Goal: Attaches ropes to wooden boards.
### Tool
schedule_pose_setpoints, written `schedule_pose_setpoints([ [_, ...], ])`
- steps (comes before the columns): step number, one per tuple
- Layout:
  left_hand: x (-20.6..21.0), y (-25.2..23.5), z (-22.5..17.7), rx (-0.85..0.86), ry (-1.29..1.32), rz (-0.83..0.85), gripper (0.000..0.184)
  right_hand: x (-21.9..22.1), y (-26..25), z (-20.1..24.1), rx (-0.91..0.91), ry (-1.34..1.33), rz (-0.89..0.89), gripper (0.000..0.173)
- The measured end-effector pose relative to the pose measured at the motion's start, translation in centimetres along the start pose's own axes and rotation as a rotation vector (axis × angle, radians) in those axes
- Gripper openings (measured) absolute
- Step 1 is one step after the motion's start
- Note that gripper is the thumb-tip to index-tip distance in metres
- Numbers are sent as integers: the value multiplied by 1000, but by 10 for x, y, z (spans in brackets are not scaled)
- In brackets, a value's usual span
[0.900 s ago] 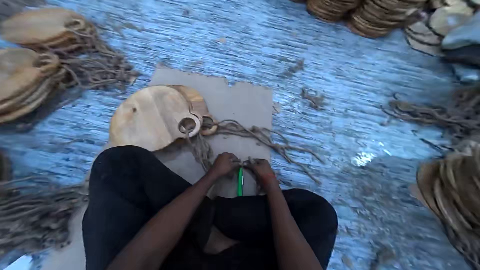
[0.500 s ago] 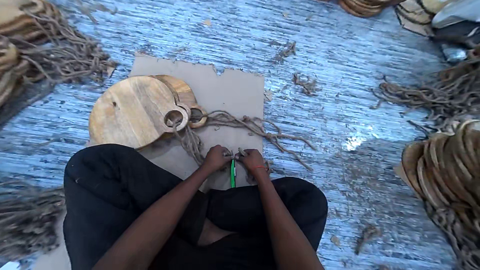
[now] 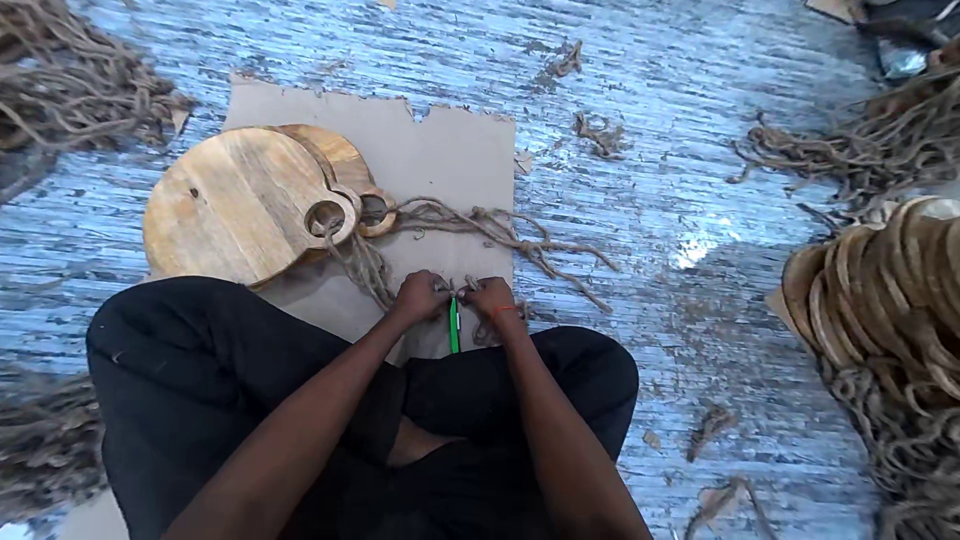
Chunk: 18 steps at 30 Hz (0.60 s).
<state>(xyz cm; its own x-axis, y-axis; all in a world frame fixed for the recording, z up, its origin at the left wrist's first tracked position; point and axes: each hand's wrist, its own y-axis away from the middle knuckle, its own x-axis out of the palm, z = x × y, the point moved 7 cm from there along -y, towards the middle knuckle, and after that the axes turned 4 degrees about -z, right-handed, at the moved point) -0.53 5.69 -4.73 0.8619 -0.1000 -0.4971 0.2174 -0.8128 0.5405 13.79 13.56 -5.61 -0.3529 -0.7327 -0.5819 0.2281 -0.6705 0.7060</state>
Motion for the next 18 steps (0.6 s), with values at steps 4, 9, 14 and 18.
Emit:
schedule_pose_setpoints([
  [4,-5,4,0,-4,6,-26,21,0,15,2,-53,-89,-73,32],
  [9,-7,-8,-1,-30,-14,-61,23,-3,-3,10,25,-21,-53,33],
  [14,-7,0,0,-55,-43,-85,24,-2,6,8,-24,-41,-62,35],
  [18,-11,-9,-5,-9,-52,-130,26,-7,-1,18,52,-10,-91,34],
])
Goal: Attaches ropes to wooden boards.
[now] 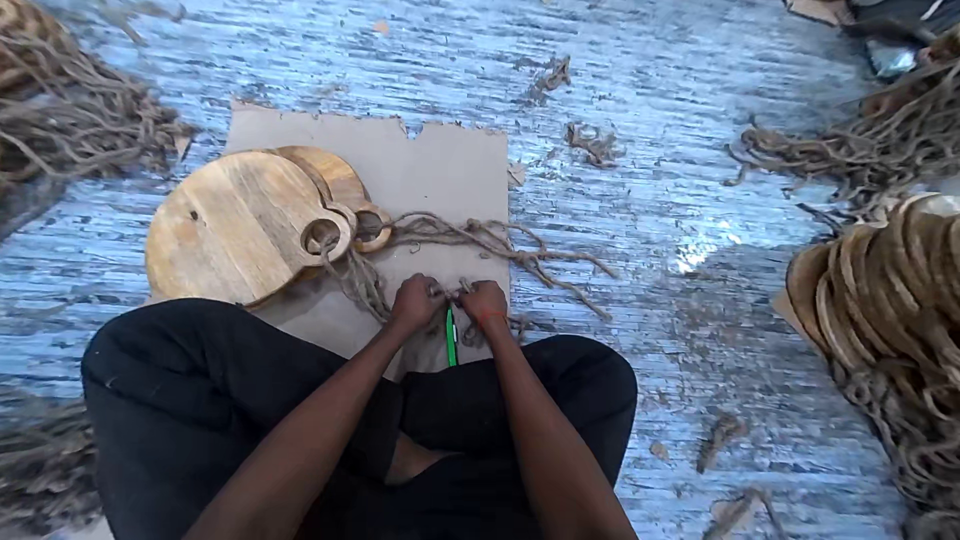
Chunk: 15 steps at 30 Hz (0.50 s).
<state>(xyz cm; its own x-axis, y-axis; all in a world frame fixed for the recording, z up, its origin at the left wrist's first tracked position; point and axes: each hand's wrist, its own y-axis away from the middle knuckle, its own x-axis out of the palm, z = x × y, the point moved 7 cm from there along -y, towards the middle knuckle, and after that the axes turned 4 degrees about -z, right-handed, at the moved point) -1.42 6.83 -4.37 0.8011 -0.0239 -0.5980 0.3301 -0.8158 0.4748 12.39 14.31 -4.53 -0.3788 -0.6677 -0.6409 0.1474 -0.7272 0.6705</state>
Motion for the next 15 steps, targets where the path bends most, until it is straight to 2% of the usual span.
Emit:
schedule_pose_setpoints([
  [3,4,9,0,-5,-44,20,28,3,4,-8,-50,23,56,36],
  [7,-3,9,1,-41,-65,-57,25,-1,17,0,-71,-39,-83,31],
  [10,-12,5,2,10,-74,-122,24,-9,21,0,-119,-79,-178,30],
  [12,-19,8,9,55,-7,-84,25,-12,21,-9,-149,-189,-197,35],
  [15,-30,13,5,53,249,-105,21,-36,23,-13,-170,-365,-338,45],
])
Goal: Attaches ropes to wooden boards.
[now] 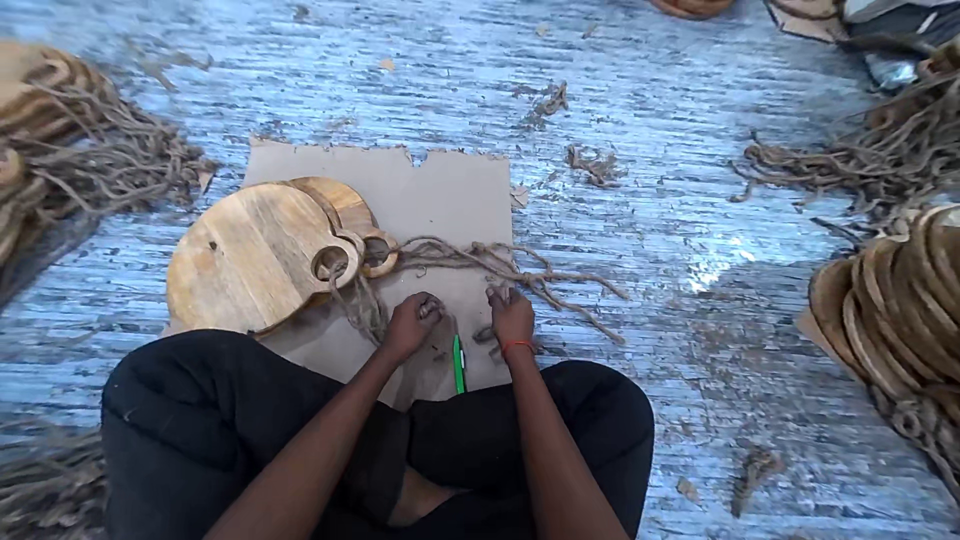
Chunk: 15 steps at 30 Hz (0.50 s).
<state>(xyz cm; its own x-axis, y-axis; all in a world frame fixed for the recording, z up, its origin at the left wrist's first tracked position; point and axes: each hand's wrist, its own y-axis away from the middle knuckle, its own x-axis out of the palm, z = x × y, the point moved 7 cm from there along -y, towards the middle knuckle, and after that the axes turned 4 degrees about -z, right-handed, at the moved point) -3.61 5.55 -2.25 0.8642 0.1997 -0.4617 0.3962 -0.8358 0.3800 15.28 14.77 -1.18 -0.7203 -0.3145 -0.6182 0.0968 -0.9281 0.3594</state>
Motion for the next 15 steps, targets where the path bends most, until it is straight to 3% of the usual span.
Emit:
schedule_pose_setpoints([
  [2,-5,0,-4,-46,177,-28,24,-12,-9,12,-5,-43,-32,46],
  [6,-20,10,-21,-41,328,-15,26,-26,-21,18,-22,53,-180,26],
  [12,-43,23,-28,-24,554,-68,17,-79,-50,-13,232,-73,-467,51],
  [15,-45,19,-24,-9,562,-149,28,-108,-55,-7,205,128,-476,50],
])
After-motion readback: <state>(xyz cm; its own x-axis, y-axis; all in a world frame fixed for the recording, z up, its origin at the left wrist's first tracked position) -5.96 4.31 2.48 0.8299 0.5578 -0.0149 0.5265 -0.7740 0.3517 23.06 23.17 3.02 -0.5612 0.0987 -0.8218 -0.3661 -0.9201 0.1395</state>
